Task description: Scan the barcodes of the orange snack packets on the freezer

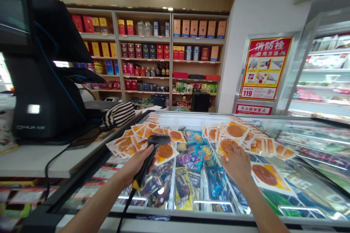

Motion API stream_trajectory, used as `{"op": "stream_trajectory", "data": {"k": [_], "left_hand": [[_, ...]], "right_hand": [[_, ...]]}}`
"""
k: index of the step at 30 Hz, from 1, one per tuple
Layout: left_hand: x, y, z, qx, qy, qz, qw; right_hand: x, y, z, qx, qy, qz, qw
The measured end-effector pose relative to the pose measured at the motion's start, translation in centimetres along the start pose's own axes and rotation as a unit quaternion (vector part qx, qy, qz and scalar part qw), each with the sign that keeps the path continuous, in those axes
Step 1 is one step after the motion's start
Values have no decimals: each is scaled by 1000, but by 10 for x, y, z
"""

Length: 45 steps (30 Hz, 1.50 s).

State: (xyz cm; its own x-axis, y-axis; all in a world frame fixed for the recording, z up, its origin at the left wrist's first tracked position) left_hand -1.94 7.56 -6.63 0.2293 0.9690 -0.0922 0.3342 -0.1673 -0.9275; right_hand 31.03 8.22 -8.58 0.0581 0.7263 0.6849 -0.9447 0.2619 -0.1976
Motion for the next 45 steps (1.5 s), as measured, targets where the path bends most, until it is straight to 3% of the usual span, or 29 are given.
{"op": "stream_trajectory", "data": {"k": [2,4,8,14,18,23,28,30,33,35,38,43,45], "left_hand": [[-3,-2,8,-3,-1,-5,1000],[-5,-6,14,-2,-7,-13,1000],[-12,-14,27,3,-32,-30,999],[-21,-18,45,0,-58,-30,998],[-24,-19,58,5,-65,-36,997],[-28,-19,67,18,-48,-45,998],[-35,-20,64,15,-45,-39,998],[-37,-20,59,14,-38,-31,999],[-40,-20,49,24,-16,-17,999],[-41,-19,42,37,0,-9,999],[-43,-18,31,43,15,-5,999],[-43,-15,12,27,35,3,999],[-42,-12,5,22,52,9,998]], "right_hand": [[1,6,8,-21,-5,-23,1000],[5,24,15,-14,-8,3,1000],[14,90,22,109,54,111,986],[12,198,46,263,171,175,933],[7,233,52,265,204,206,919],[7,230,51,267,199,241,911],[9,214,65,355,187,291,869],[19,200,65,383,174,246,873],[44,166,54,401,110,92,905],[57,145,42,422,77,2,903],[67,126,21,479,81,-75,871],[70,113,1,569,125,-143,800],[71,107,-2,574,129,-159,793]]}}
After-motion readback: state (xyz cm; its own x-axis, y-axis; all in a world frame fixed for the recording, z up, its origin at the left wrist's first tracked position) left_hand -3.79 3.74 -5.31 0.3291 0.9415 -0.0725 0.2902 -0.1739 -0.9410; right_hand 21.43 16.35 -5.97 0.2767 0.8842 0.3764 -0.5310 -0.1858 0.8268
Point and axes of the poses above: each hand's wrist, its own x-axis towards the middle knuckle, its own z-axis out of the back of the hand, y = z × x, the point moved 6 cm from there along x, towards the middle knuckle, and after that the axes turned 15 degrees about -x, right-handed, at the moved point
